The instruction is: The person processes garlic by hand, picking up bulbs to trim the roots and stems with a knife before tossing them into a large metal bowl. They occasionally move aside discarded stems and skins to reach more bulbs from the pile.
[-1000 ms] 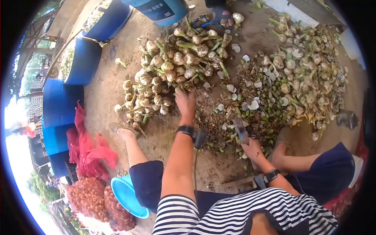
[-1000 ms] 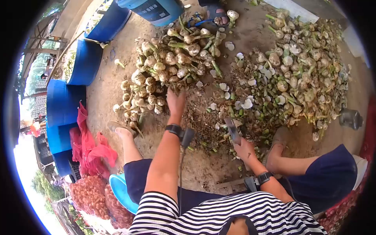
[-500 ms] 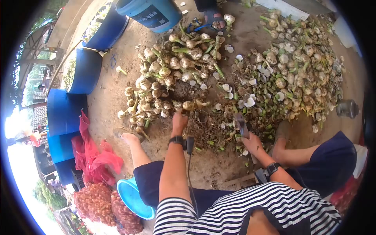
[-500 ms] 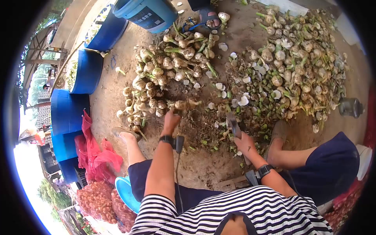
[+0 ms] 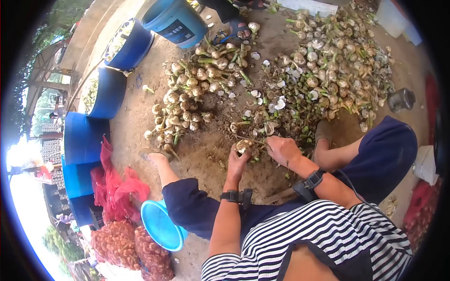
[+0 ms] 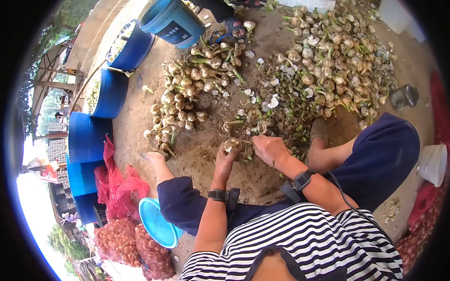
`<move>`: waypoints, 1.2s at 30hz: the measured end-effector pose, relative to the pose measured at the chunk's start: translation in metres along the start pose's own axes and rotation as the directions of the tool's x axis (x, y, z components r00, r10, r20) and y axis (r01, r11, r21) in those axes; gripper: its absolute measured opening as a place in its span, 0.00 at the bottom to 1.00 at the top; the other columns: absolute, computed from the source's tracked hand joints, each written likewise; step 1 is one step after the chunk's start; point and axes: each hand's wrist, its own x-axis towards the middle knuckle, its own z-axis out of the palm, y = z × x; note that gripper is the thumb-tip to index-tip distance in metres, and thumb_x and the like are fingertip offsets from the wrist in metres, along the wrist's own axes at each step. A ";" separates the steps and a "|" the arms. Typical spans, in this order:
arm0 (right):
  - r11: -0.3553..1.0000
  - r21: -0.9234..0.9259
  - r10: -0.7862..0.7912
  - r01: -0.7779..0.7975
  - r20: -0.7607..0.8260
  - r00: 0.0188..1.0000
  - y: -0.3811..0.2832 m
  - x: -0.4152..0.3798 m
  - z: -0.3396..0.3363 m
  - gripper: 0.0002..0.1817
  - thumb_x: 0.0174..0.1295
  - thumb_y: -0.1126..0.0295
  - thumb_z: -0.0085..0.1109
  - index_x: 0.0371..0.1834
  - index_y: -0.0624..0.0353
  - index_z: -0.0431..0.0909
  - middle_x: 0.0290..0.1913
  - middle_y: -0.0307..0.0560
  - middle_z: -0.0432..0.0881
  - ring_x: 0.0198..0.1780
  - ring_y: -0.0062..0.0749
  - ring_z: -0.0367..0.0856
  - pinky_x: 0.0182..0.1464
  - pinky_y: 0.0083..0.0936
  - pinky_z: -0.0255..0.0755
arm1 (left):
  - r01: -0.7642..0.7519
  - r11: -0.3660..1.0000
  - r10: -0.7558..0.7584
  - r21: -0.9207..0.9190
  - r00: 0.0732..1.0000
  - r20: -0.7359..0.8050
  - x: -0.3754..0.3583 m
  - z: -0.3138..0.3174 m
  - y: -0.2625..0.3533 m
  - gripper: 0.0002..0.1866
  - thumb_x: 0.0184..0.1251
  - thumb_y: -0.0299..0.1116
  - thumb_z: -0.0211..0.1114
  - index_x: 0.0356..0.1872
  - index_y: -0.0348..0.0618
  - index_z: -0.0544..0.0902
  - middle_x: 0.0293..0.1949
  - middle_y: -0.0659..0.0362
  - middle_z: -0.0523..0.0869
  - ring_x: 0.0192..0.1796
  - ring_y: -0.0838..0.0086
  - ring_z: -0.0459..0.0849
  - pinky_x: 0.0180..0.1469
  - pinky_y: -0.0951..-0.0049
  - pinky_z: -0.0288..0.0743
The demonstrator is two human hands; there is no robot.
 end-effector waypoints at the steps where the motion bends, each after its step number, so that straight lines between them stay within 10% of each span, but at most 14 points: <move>1: 0.999 0.012 -0.038 0.038 0.001 0.999 -0.007 0.003 -0.008 0.06 0.57 0.71 0.59 0.37 0.55 0.75 0.28 0.44 0.78 0.31 0.43 0.83 0.33 0.36 0.78 | -0.039 0.995 0.036 0.094 0.999 0.039 -0.005 -0.002 0.001 0.22 0.67 0.39 0.67 0.56 0.39 0.76 0.42 0.62 0.82 0.41 0.79 0.79 0.44 0.74 0.75; 6: 0.980 -0.064 -0.190 0.187 -0.049 0.981 -0.032 0.001 -0.014 0.04 0.57 0.69 0.60 0.33 0.53 0.76 0.26 0.40 0.75 0.28 0.34 0.83 0.28 0.30 0.78 | -0.247 0.928 0.225 0.280 0.968 0.110 -0.024 0.001 0.008 0.27 0.62 0.42 0.71 0.56 0.37 0.74 0.41 0.59 0.85 0.41 0.76 0.82 0.46 0.72 0.78; 15: 0.979 -0.016 -0.201 0.201 -0.178 0.963 -0.026 -0.004 -0.007 0.04 0.60 0.67 0.57 0.33 0.53 0.75 0.26 0.41 0.74 0.25 0.38 0.81 0.28 0.34 0.78 | -0.152 0.959 0.137 0.239 0.987 0.078 -0.043 0.008 0.030 0.30 0.59 0.46 0.73 0.56 0.36 0.77 0.44 0.58 0.85 0.46 0.75 0.82 0.50 0.72 0.77; 18: 0.915 -0.110 0.402 -0.387 0.207 0.892 0.057 -0.030 0.025 0.08 0.62 0.65 0.55 0.36 0.57 0.74 0.32 0.54 0.83 0.32 0.53 0.83 0.34 0.44 0.76 | -0.485 0.772 0.398 0.410 0.873 0.283 -0.072 0.032 0.085 0.34 0.47 0.47 0.79 0.54 0.38 0.79 0.44 0.58 0.86 0.46 0.72 0.85 0.51 0.71 0.78; 20: 0.849 0.107 0.496 -0.517 0.175 0.851 0.064 -0.024 0.019 0.08 0.62 0.66 0.54 0.38 0.58 0.75 0.32 0.58 0.84 0.34 0.56 0.83 0.35 0.45 0.75 | -0.477 0.859 0.423 0.189 0.866 0.266 -0.063 0.023 0.093 0.42 0.40 0.46 0.81 0.60 0.39 0.78 0.49 0.56 0.85 0.56 0.70 0.81 0.57 0.68 0.76; 22: 0.877 0.179 0.429 -0.445 0.124 0.895 0.049 -0.014 0.009 0.08 0.62 0.67 0.54 0.39 0.59 0.74 0.31 0.58 0.82 0.34 0.57 0.82 0.35 0.46 0.74 | -0.589 0.452 0.509 0.670 0.787 0.349 -0.047 -0.006 0.096 0.43 0.46 0.52 0.82 0.62 0.40 0.76 0.52 0.58 0.82 0.54 0.71 0.80 0.60 0.68 0.75; 23: 0.887 0.216 0.396 -0.408 0.101 0.913 0.037 -0.010 0.003 0.08 0.63 0.67 0.54 0.39 0.60 0.74 0.30 0.58 0.82 0.33 0.57 0.82 0.35 0.46 0.73 | -0.487 0.455 0.411 0.745 0.857 0.310 -0.050 -0.013 0.095 0.40 0.52 0.46 0.80 0.66 0.45 0.72 0.52 0.59 0.80 0.53 0.70 0.80 0.61 0.69 0.74; 26: 0.910 0.240 0.327 -0.340 0.093 0.941 0.015 -0.004 -0.003 0.08 0.62 0.67 0.55 0.40 0.60 0.74 0.29 0.58 0.80 0.34 0.58 0.82 0.36 0.47 0.73 | -0.243 0.970 0.243 0.017 0.969 0.039 -0.042 -0.011 0.050 0.37 0.57 0.40 0.77 0.65 0.46 0.68 0.51 0.59 0.80 0.52 0.69 0.81 0.60 0.67 0.74; 30: 0.962 0.273 0.104 -0.031 -0.258 0.961 -0.038 0.031 -0.054 0.08 0.60 0.72 0.61 0.41 0.60 0.76 0.29 0.53 0.80 0.30 0.49 0.82 0.33 0.38 0.76 | -0.046 0.859 0.016 -0.511 0.998 -0.062 -0.033 0.001 0.004 0.28 0.64 0.32 0.68 0.62 0.43 0.64 0.50 0.56 0.80 0.51 0.68 0.83 0.51 0.67 0.80; 34: 0.964 0.256 0.017 0.079 -0.353 0.935 -0.026 0.033 -0.051 0.06 0.59 0.74 0.61 0.38 0.59 0.76 0.30 0.55 0.80 0.30 0.52 0.82 0.30 0.38 0.75 | -0.053 0.813 0.041 -0.580 0.999 -0.034 -0.024 0.019 -0.001 0.24 0.67 0.33 0.63 0.60 0.43 0.64 0.44 0.55 0.81 0.39 0.68 0.86 0.41 0.71 0.82; 36: 0.927 -0.025 0.369 -0.373 0.220 0.903 0.047 -0.005 0.015 0.10 0.62 0.65 0.54 0.38 0.62 0.75 0.32 0.61 0.81 0.37 0.62 0.82 0.39 0.52 0.75 | -0.060 0.832 0.079 -0.551 0.997 0.011 -0.025 0.035 0.032 0.27 0.65 0.33 0.65 0.61 0.42 0.64 0.42 0.55 0.82 0.40 0.69 0.86 0.38 0.74 0.81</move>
